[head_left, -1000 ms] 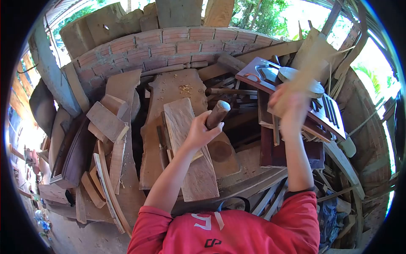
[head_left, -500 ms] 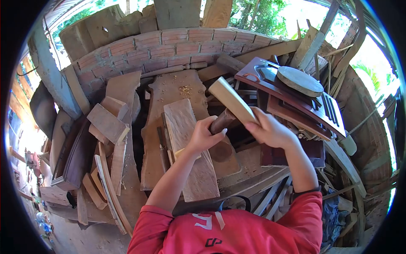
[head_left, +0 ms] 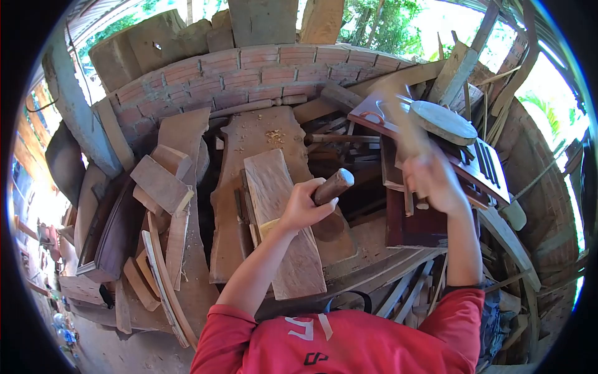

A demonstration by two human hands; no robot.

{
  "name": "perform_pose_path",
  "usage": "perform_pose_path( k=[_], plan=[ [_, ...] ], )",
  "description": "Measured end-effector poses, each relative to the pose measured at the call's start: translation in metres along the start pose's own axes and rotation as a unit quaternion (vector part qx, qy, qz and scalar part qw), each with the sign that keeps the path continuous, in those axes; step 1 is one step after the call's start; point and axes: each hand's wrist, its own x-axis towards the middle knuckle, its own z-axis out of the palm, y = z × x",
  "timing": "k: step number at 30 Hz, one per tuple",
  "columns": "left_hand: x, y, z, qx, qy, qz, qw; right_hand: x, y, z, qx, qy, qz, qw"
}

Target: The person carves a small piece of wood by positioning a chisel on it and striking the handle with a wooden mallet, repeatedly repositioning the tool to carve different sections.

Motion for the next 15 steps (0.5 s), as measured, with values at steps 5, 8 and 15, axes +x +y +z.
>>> perform_pose_path(
  k=[5, 8, 15],
  plan=[
    [-0.001, -0.007, 0.002, -0.023, 0.000, -0.027, 0.999, 0.014, 0.008, 0.038, 0.230, 0.293, -0.269, 0.888],
    [0.002, -0.002, 0.000, -0.012, 0.004, -0.013, 1.000, -0.001, 0.025, 0.048, -0.301, -0.027, -0.093, 0.949],
    [0.000, -0.007, -0.003, -0.017, 0.001, -0.023, 1.000, 0.003, 0.065, 0.042, 0.096, 0.170, -0.071, 0.978]
  ],
)
